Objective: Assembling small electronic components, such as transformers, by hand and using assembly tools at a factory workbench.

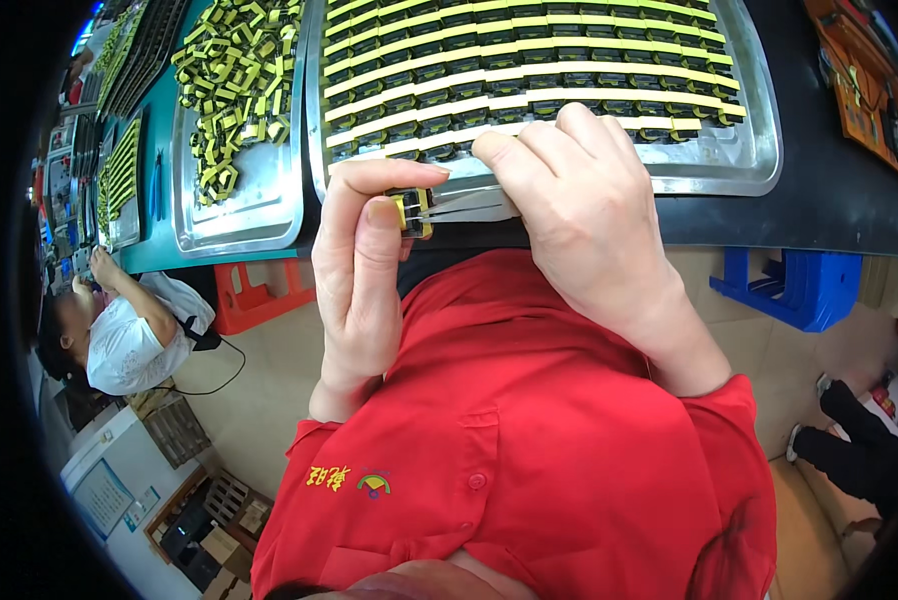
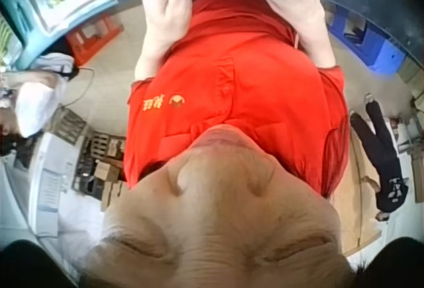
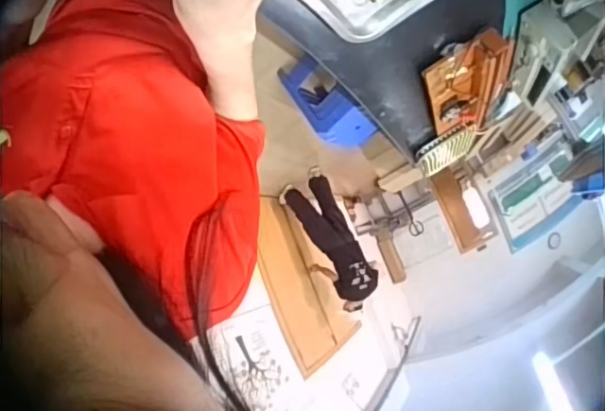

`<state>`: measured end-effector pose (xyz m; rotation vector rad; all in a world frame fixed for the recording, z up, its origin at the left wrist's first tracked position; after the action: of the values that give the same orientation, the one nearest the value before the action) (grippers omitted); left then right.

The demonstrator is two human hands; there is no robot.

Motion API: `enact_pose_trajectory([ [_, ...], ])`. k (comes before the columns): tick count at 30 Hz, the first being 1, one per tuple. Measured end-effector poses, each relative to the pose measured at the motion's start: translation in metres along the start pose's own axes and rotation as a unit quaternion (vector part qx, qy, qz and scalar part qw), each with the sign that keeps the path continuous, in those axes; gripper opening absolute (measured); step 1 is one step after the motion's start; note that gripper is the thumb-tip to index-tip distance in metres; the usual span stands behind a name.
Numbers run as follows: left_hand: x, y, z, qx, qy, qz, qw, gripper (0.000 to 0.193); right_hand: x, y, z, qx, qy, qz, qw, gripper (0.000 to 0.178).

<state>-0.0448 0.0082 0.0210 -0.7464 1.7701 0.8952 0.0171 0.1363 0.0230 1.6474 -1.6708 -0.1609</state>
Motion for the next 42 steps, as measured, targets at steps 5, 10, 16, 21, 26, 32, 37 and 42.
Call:
enact_pose_trajectory([
  [5,0.005,0.000,0.002,0.022,-0.054,-0.054,0.997,0.030,-0.004,-0.003,-0.003,0.004,0.012,0.004,1.000,0.046],
  [10,0.007,-0.001,0.011,0.038,-0.115,-0.071,0.990,0.034,-0.005,-0.005,-0.005,0.001,0.025,0.026,0.999,0.039],
  [16,0.020,-0.006,0.022,0.064,-0.315,-0.183,0.929,0.047,-0.011,-0.007,-0.019,0.027,0.053,0.072,0.996,0.039],
  [21,0.024,-0.008,0.027,0.065,-0.370,-0.227,0.899,0.055,-0.011,-0.009,-0.017,0.050,0.079,0.092,0.991,0.040],
  [26,0.023,-0.005,0.014,0.018,-0.330,-0.183,0.926,0.052,-0.012,-0.010,-0.018,0.109,0.290,0.172,0.935,0.028],
  [32,-0.004,-0.011,-0.035,-0.032,-0.140,0.088,0.986,0.034,0.022,-0.009,0.036,0.209,0.667,0.331,0.634,0.043],
  [37,-0.027,-0.024,-0.060,-0.027,-0.067,0.142,0.987,0.033,0.047,-0.008,0.080,0.198,0.815,0.260,0.478,0.047],
  [42,-0.047,-0.028,-0.059,0.026,0.025,0.212,0.977,0.037,0.059,-0.013,0.081,0.266,0.832,0.289,0.393,0.054],
])
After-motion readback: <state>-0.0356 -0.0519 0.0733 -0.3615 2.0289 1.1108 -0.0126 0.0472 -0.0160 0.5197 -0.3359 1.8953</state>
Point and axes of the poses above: each hand's wrist, its own y-axis towards the middle knuckle, its own z-axis out of the palm, x = y × z, the point moved 7 cm from there along y, towards the middle knuckle, and after that the axes turned 9 degrees about -x, right-handed, at the moved point
